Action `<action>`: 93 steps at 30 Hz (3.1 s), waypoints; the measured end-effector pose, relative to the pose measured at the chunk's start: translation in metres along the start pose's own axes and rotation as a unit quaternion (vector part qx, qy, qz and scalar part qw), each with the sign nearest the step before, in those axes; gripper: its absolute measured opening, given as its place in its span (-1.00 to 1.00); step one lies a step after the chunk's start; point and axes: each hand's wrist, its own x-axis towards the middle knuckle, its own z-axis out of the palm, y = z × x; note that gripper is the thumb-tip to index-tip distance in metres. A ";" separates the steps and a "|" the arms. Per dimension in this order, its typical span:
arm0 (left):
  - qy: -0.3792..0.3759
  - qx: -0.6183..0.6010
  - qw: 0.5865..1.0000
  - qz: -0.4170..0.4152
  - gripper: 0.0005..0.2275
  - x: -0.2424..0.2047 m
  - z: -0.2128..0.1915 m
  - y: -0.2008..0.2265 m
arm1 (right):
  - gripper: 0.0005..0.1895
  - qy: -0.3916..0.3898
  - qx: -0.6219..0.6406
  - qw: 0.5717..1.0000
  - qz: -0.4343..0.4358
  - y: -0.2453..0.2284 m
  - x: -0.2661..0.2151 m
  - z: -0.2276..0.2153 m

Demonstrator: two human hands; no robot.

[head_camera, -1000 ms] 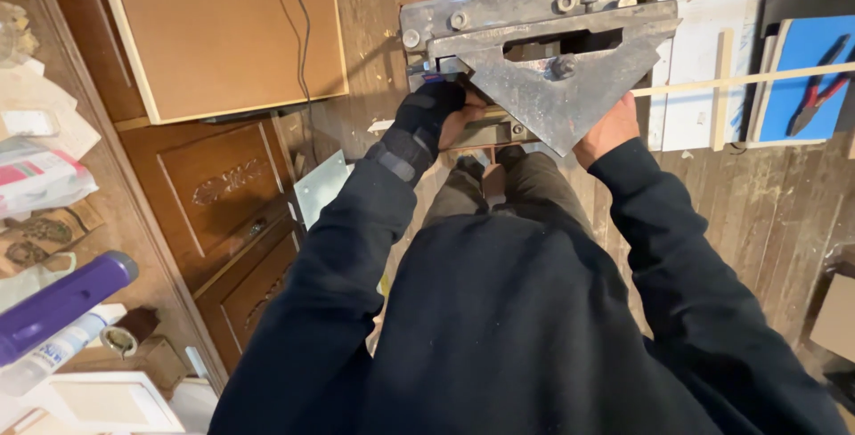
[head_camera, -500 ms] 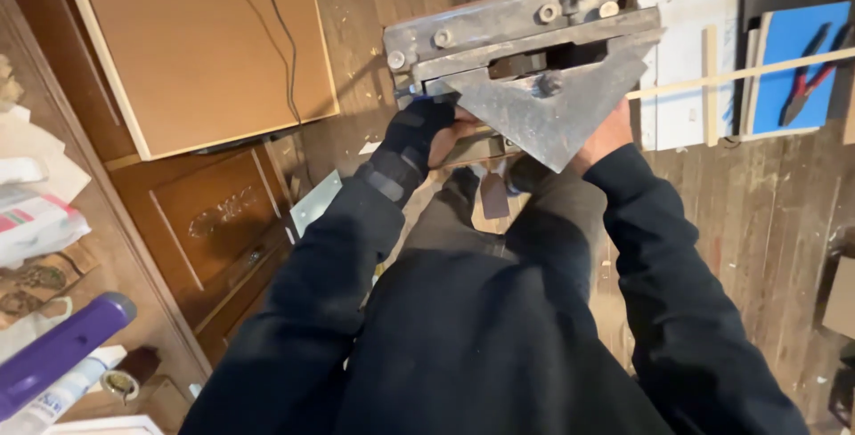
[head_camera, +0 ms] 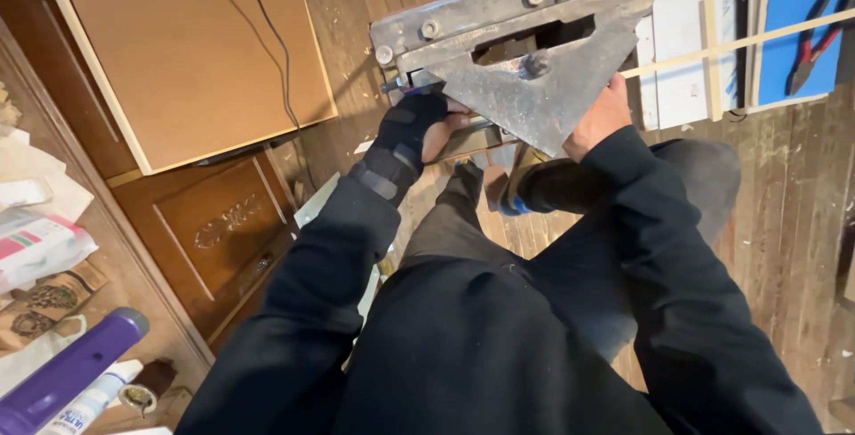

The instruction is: Measuring and cutting small wooden strips using a manual miter guillotine machine in an art framing workshop.

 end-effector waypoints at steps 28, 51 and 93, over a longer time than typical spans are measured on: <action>0.047 0.095 0.994 0.023 -0.69 -0.001 0.004 -0.005 | -0.45 0.028 -0.032 0.998 -0.054 0.014 -0.001 0.015; 0.035 0.075 0.995 0.055 -0.75 0.005 0.012 -0.019 | -0.46 0.018 0.035 0.998 -0.048 0.008 0.001 -0.003; 0.021 0.030 0.999 0.019 -0.79 0.003 0.010 -0.023 | -0.62 0.049 0.234 0.971 0.027 0.040 -0.007 0.059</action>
